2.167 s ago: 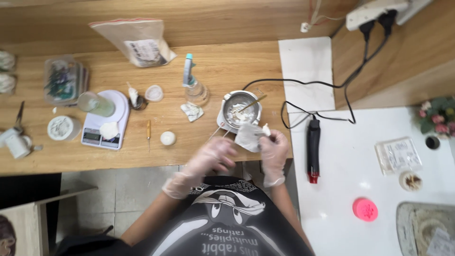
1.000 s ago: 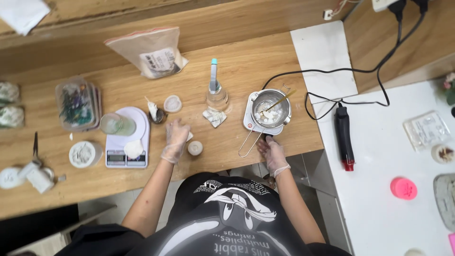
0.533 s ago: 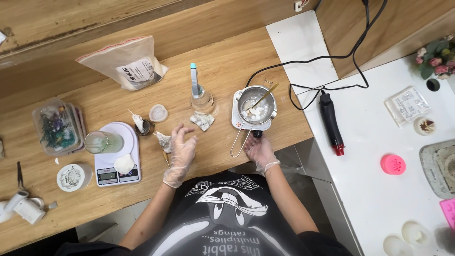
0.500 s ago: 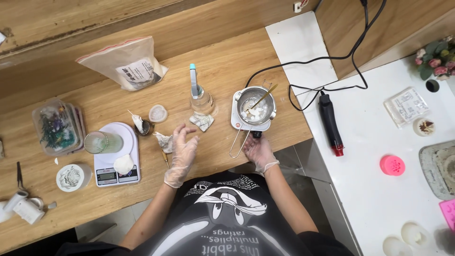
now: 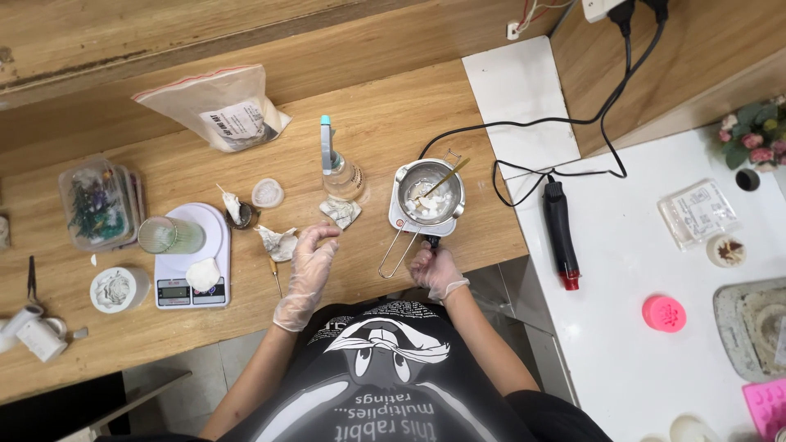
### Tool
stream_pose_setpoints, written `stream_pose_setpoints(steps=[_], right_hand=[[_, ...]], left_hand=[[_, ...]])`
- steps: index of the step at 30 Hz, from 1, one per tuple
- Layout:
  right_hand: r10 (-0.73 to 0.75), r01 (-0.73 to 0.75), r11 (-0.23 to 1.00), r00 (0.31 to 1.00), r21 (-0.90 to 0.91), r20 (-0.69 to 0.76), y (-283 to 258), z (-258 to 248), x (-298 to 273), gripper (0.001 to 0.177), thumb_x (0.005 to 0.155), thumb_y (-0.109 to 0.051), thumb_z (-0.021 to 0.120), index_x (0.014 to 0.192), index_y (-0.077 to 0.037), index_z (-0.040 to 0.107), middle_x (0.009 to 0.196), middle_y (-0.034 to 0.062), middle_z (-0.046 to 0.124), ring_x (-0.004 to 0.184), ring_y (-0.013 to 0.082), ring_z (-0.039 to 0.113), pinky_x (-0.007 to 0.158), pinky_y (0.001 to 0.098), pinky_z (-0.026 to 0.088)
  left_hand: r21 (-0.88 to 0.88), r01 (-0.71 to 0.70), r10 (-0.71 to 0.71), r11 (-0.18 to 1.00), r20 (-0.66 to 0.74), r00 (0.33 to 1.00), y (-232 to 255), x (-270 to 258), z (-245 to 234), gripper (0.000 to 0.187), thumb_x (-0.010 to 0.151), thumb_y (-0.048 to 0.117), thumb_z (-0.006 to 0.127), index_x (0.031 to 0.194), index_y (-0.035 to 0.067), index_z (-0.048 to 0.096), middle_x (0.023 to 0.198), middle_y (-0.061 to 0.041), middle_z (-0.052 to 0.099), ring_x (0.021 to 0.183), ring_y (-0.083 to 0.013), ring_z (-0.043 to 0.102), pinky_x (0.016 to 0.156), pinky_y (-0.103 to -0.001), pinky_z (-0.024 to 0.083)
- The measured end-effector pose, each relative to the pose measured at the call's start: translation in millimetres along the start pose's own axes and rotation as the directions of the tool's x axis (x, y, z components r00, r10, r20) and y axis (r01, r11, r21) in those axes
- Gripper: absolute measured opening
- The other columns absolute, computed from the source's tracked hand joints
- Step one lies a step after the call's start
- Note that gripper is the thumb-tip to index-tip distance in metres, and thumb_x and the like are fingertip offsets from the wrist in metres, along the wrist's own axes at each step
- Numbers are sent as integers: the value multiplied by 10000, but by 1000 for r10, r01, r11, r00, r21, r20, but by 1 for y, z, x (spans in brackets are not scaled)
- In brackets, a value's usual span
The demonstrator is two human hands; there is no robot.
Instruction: Preparing and melting wax for candle production at a workstation.
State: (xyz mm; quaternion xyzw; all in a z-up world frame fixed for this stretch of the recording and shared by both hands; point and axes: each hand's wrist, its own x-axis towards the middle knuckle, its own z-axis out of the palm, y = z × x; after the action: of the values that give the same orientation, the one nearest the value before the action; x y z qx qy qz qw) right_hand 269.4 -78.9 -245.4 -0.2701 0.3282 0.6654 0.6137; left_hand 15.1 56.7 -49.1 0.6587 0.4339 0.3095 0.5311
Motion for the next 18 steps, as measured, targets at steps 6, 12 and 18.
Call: stream_pose_setpoints(steps=[6,12,18], right_hand=[[-43,18,978,992,-209,-117,-2,8,-11,375,1046,-299,344,725,-138,453,677,21,570,635,173,546,669,341,460],[-86,70,975,994,-211,-68,-6,-2,-8,464,1064,-452,382,920,-99,647,752,12,655,696,177,611,705,355,486],[-116,94,971,989,-218,-88,-11,-11,5,495,1057,-524,429,898,-95,616,719,19,658,681,192,608,705,365,490]], left_hand=[[17,-21,22,1000,-71,997,-18,-14,-7,152,928,85,650,1053,35,720,1255,-129,640,1253,-233,581,1098,-341,429],[-6,90,-90,996,-103,991,-14,-31,-8,167,909,67,636,1052,39,716,1215,-102,650,1178,-196,609,1019,-314,472],[-59,86,-94,995,-131,987,-13,-37,-3,161,915,61,636,1054,33,713,1214,-110,627,1152,-201,602,1013,-316,469]])
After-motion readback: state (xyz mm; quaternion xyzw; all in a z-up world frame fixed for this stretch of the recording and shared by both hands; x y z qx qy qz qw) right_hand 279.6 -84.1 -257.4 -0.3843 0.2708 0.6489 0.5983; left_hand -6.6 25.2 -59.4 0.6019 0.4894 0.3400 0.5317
